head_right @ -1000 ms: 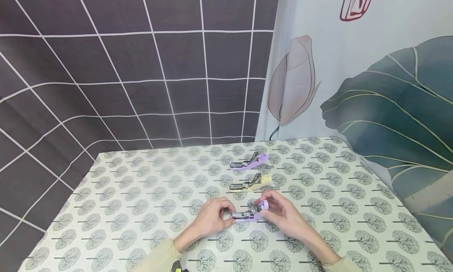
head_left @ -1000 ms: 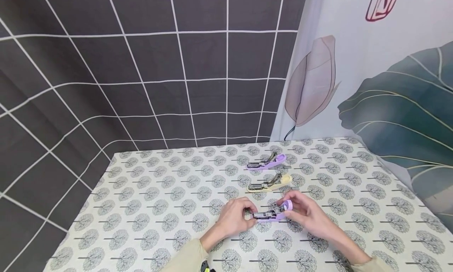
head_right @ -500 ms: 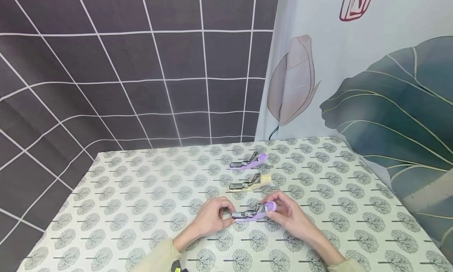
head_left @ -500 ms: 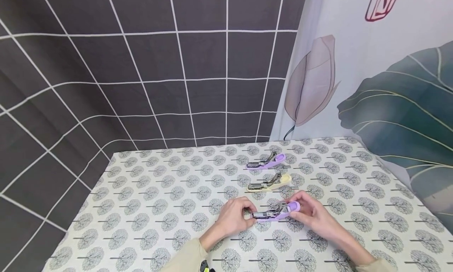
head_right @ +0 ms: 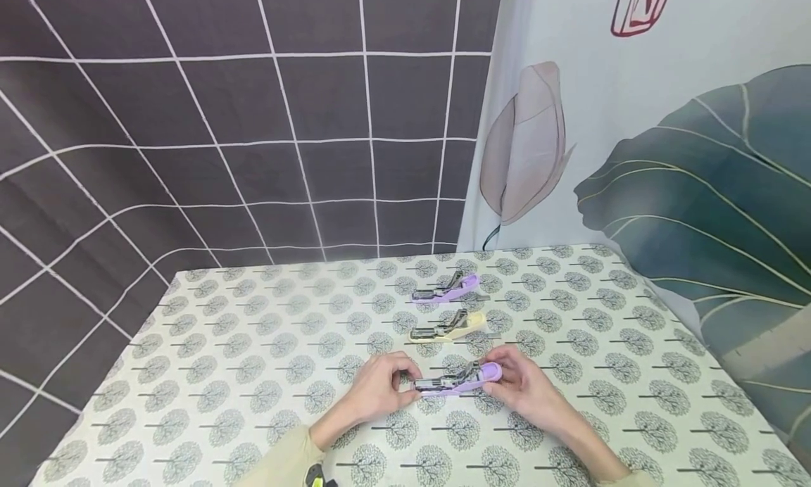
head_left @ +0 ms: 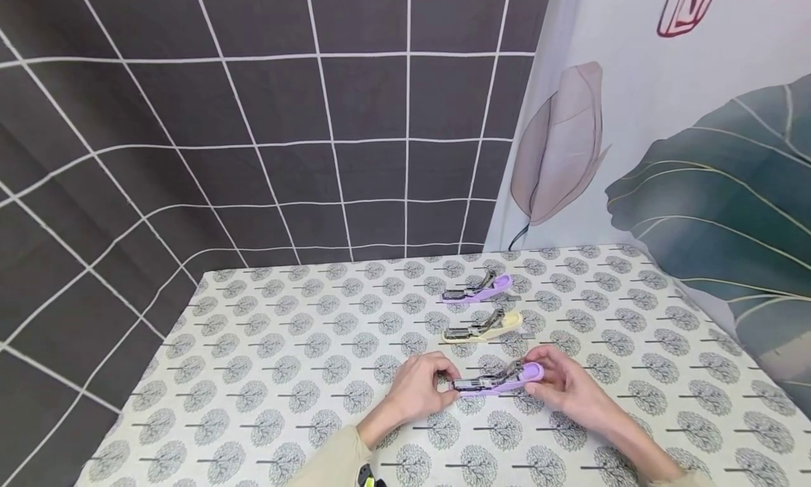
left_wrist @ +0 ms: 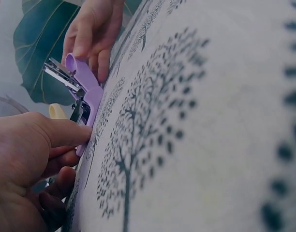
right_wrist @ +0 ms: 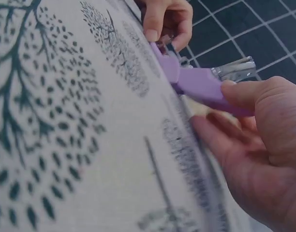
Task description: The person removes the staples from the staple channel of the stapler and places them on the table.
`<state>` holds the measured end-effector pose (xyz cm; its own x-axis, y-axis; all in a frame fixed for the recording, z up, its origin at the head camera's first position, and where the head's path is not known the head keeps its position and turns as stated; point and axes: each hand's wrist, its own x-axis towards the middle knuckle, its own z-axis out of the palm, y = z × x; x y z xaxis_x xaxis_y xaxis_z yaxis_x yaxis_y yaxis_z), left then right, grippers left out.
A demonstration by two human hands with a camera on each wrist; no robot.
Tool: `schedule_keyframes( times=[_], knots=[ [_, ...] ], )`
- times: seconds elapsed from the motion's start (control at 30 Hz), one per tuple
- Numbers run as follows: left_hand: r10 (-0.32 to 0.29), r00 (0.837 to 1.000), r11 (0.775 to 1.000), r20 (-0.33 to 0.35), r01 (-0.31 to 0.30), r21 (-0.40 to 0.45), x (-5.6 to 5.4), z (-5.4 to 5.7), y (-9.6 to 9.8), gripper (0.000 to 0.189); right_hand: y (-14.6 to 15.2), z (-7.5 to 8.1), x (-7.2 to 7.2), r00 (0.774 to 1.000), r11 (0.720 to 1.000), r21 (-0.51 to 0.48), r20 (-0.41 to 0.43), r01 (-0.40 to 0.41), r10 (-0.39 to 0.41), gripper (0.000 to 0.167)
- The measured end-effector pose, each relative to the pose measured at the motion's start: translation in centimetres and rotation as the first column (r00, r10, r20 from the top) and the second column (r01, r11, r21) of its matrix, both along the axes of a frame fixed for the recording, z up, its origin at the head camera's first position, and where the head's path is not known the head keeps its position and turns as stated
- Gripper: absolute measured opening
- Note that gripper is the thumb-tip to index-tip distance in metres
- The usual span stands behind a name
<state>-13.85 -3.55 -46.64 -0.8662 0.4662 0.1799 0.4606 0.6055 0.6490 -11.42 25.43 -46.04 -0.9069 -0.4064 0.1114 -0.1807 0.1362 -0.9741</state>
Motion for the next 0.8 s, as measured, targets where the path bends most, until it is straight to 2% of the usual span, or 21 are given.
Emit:
schedule_keyframes(
  times=[0.07, 0.1, 0.13, 0.17, 0.23, 0.27, 0.3, 0.33, 0.37, 0.4, 0.47, 0.53, 0.6, 0.67, 0.8],
  knots=[
    [-0.003, 1.000, 1.000, 0.007, 0.003, -0.001, -0.1, 0.0, 0.1, 0.023, -0.1, 0.7, 0.5, 0.990, 0.989, 0.068, -0.059, 0.134, -0.130, 0.042],
    [-0.004, 1.000, 1.000, 0.007, 0.004, -0.001, -0.1, 0.0, 0.1, 0.024, -0.3, 1.2, 0.7, 0.972, 0.971, 0.097, -0.108, 0.220, -0.210, 0.043],
    [-0.005, 1.000, 1.000, 0.009, 0.005, 0.000, -0.1, -0.1, 0.0, 0.024, -0.5, 1.6, 0.9, 0.945, 0.946, 0.113, -0.161, 0.304, -0.284, 0.043],
    [-0.006, 1.000, 1.000, 0.011, 0.006, 0.003, -0.2, -0.1, 0.0, 0.024, -0.9, 2.0, 1.0, 0.908, 0.916, 0.115, -0.225, 0.384, -0.352, 0.041],
    [-0.008, 1.000, 1.000, 0.012, 0.008, 0.006, -0.2, -0.1, 0.0, 0.024, -1.8, 2.6, 1.2, 0.821, 0.861, 0.088, -0.365, 0.500, -0.439, 0.034],
    [-0.010, 1.000, 1.000, 0.009, 0.010, 0.010, -0.2, -0.1, -0.1, 0.024, -2.4, 2.9, 1.4, 0.794, 0.854, 0.058, -0.406, 0.517, -0.452, 0.031],
    [-0.012, 1.000, 1.000, 0.009, 0.012, 0.011, -0.2, -0.2, -0.1, 0.024, -3.1, 3.0, 1.6, 0.779, 0.857, 0.032, -0.434, 0.515, -0.452, 0.029],
    [-0.013, 1.000, 1.000, 0.008, 0.013, 0.012, -0.2, -0.2, -0.1, 0.024, -3.9, 3.2, 1.9, 0.787, 0.871, 0.014, -0.436, 0.492, -0.438, 0.026],
    [-0.014, 1.000, 1.000, 0.007, 0.014, 0.015, -0.2, -0.1, -0.2, 0.024, -4.7, 3.3, 2.2, 0.807, 0.886, 0.009, -0.416, 0.464, -0.418, 0.023],
    [-0.014, 1.000, 1.000, 0.006, 0.014, 0.016, -0.2, -0.1, -0.2, 0.024, -5.4, 3.4, 2.6, 0.840, 0.906, 0.009, -0.378, 0.424, -0.390, 0.020],
    [-0.012, 1.000, 1.000, 0.000, 0.012, 0.018, -0.3, -0.1, -0.3, 0.024, -6.8, 3.3, 3.2, 0.901, 0.933, 0.031, -0.271, 0.359, -0.338, 0.015],
    [-0.009, 1.000, 1.000, -0.005, 0.010, 0.017, -0.3, -0.1, -0.2, 0.023, -7.9, 3.2, 3.5, 0.937, 0.942, 0.075, -0.156, 0.328, -0.313, 0.013],
    [-0.011, 1.000, 1.000, -0.013, 0.011, 0.011, -0.3, -0.2, -0.2, 0.023, -8.7, 2.9, 3.5, 0.949, 0.942, 0.119, -0.082, 0.313, -0.305, 0.014],
    [-0.014, 1.000, 1.000, -0.013, 0.014, 0.005, -0.3, -0.2, -0.2, 0.023, -9.3, 2.6, 3.3, 0.949, 0.936, 0.158, -0.034, 0.314, -0.313, 0.014],
    [-0.009, 1.000, 1.000, -0.012, 0.009, -0.005, -0.3, -0.3, -0.1, 0.023, -10.1, 2.0, 2.9, 0.944, 0.923, 0.209, 0.002, 0.323, -0.331, 0.013]
  ],
)
